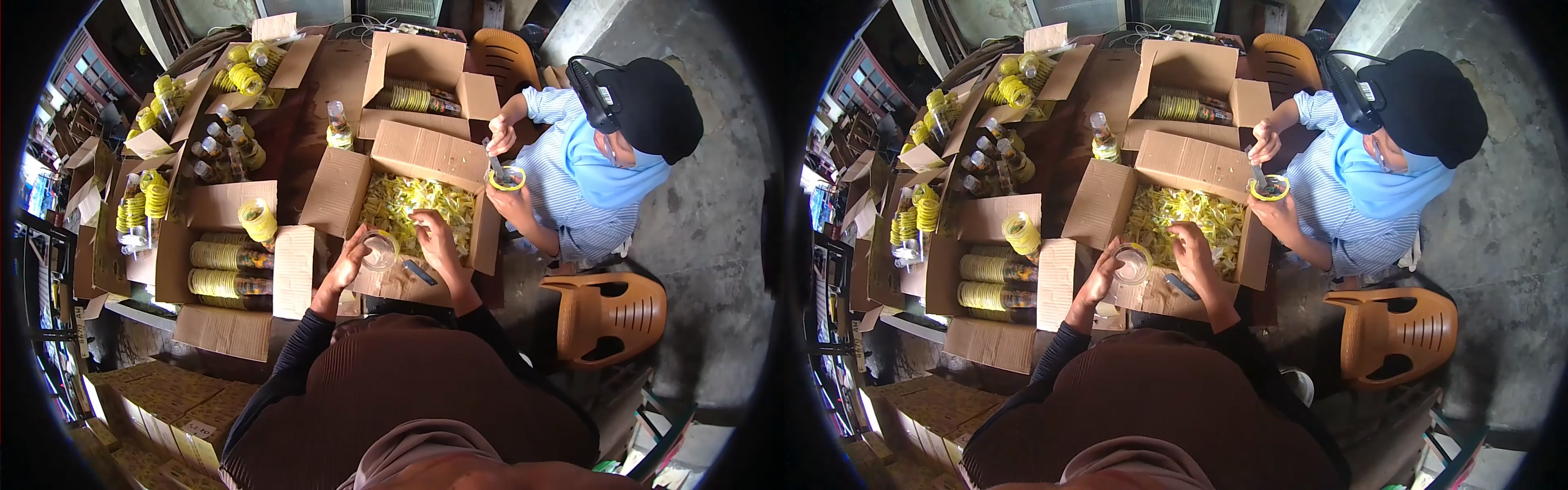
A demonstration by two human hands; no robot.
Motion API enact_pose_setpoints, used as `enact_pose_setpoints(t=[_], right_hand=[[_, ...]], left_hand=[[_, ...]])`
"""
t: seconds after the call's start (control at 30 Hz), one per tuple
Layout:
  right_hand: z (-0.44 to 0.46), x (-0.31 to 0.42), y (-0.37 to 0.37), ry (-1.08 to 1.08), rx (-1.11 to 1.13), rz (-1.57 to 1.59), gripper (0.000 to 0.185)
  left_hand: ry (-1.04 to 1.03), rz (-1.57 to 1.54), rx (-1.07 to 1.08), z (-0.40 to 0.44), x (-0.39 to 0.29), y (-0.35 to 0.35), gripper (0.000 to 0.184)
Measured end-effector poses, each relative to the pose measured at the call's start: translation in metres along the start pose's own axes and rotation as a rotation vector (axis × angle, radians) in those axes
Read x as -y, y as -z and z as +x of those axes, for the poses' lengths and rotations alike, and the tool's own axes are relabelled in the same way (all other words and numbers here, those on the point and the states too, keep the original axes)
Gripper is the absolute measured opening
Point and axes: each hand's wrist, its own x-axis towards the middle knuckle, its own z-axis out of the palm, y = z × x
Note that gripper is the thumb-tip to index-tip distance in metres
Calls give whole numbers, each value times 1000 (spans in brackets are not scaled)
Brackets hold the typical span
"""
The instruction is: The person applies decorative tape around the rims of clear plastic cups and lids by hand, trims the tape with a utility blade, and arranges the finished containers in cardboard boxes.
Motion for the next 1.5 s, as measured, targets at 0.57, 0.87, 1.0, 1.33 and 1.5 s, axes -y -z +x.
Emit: enact_pose_setpoints(t=[0.57, 0.87, 1.0, 1.33, 1.5], right_hand=[[-3, 63, 12, -383, 492, 573, 12], [-4, 57, 8, -364, 427, 453, 9], [-7, 58, 12, -545, 368, 715, 12], [-7, 79, 36, 171, 316, 47, 17], [-4, 69, 39, 126, 223, 13, 9]], left_hand=[[-199, 580, 191, -3, -26, 11, 28], [-140, 628, 17, 3, -25, 4, 31], [-86, 430, -43, 8, -18, 7, 34], [-31, -25, 18, 6, -20, -4, 39], [-64, 165, -154, 15, -26, -14, 43]])
